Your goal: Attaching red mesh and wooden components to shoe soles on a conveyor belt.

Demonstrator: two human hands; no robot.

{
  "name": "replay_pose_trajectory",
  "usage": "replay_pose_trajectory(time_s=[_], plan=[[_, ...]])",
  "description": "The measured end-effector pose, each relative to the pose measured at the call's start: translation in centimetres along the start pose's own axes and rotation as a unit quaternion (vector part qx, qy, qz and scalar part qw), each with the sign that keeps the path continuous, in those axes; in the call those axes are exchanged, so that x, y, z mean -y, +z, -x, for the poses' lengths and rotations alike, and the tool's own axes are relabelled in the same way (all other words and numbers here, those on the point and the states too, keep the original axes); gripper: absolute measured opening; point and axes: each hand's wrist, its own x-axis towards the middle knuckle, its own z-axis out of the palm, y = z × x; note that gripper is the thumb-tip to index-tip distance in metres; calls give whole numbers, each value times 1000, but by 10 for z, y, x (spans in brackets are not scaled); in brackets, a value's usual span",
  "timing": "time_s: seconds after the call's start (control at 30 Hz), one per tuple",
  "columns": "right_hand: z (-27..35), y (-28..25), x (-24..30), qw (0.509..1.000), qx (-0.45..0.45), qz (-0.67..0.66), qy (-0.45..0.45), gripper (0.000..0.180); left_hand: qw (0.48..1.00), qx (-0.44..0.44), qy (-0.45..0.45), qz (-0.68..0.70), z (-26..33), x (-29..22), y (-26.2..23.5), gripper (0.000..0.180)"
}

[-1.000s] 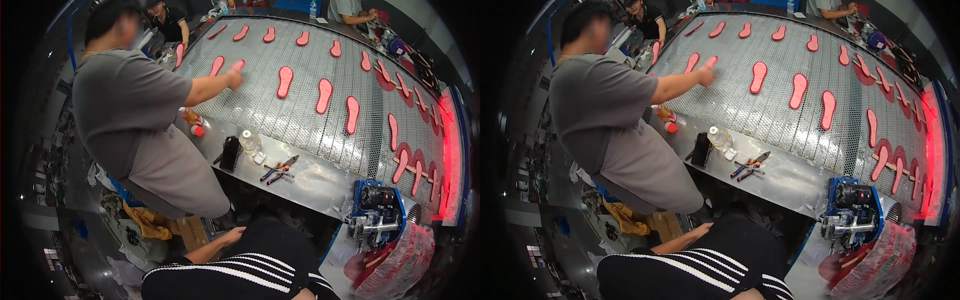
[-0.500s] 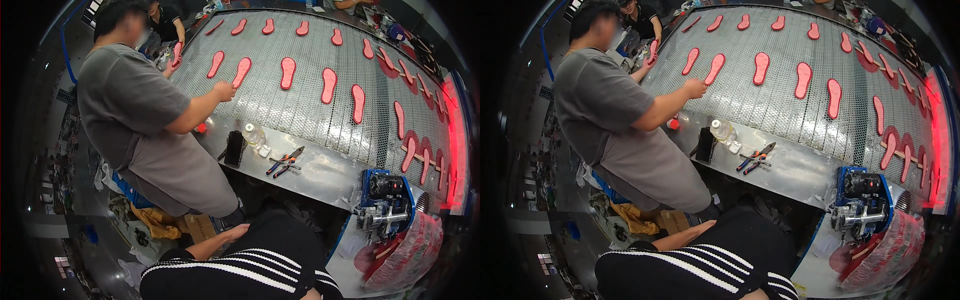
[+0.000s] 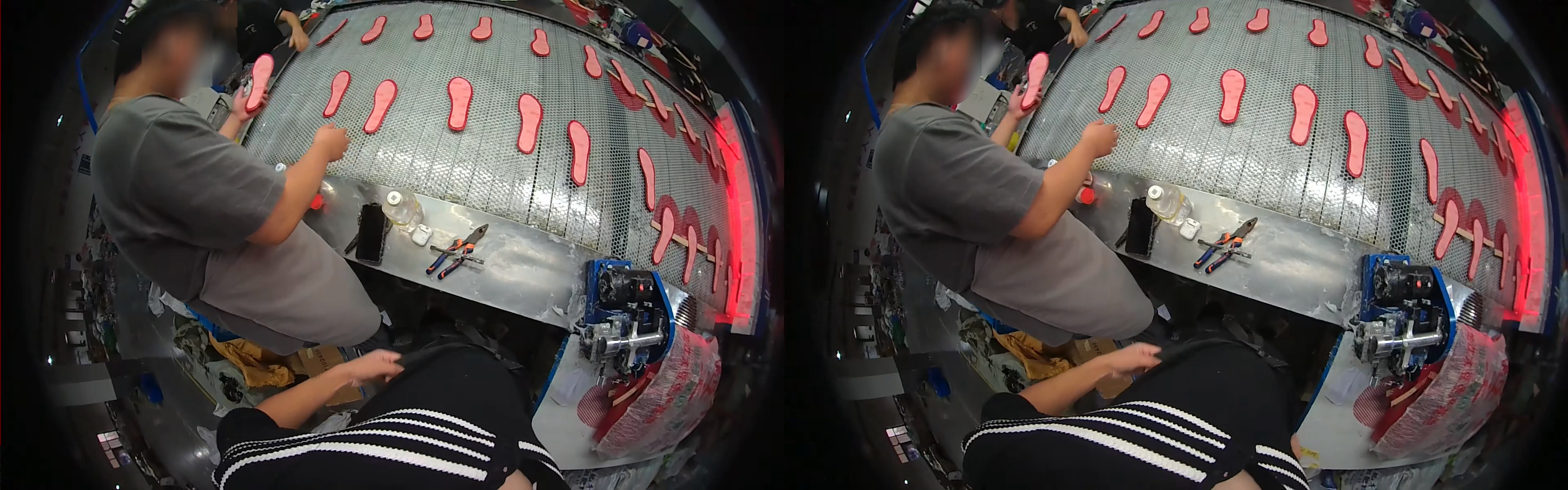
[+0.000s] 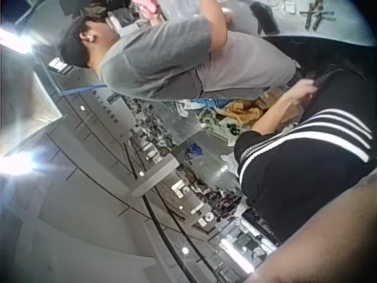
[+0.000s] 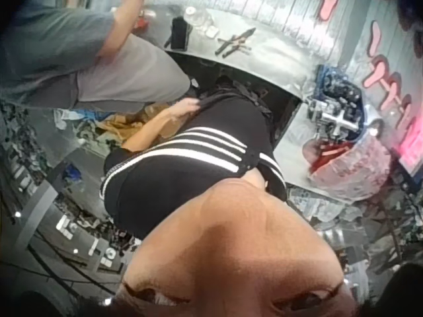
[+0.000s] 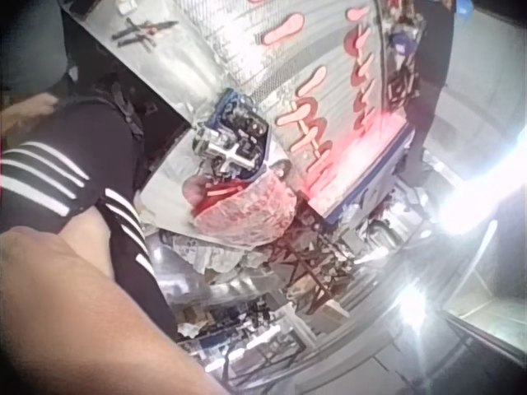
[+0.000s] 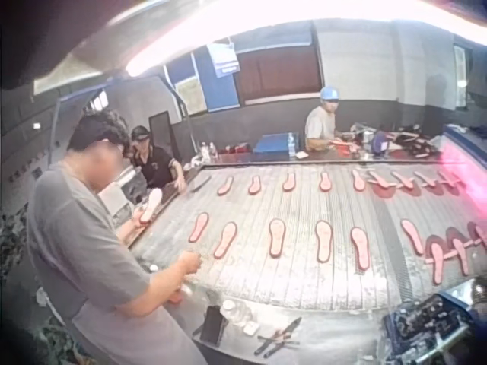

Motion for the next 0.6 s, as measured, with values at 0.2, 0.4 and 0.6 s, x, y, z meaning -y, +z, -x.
replay_pose_trajectory(time_s=[0.2, 0.4, 0.6], plan=[[-36, -56, 102, 974, -131, -140, -123, 20, 956, -109, 69, -264, -45, -64, 40, 21], [20, -106, 160, 930, -162, -19, -330, 24, 908, 123, 149, -373, 4, -113, 47, 24], [91, -26, 38, 997, 50, -58, 31, 33, 954, 169, -166, -181, 32, -24, -38, 30]])
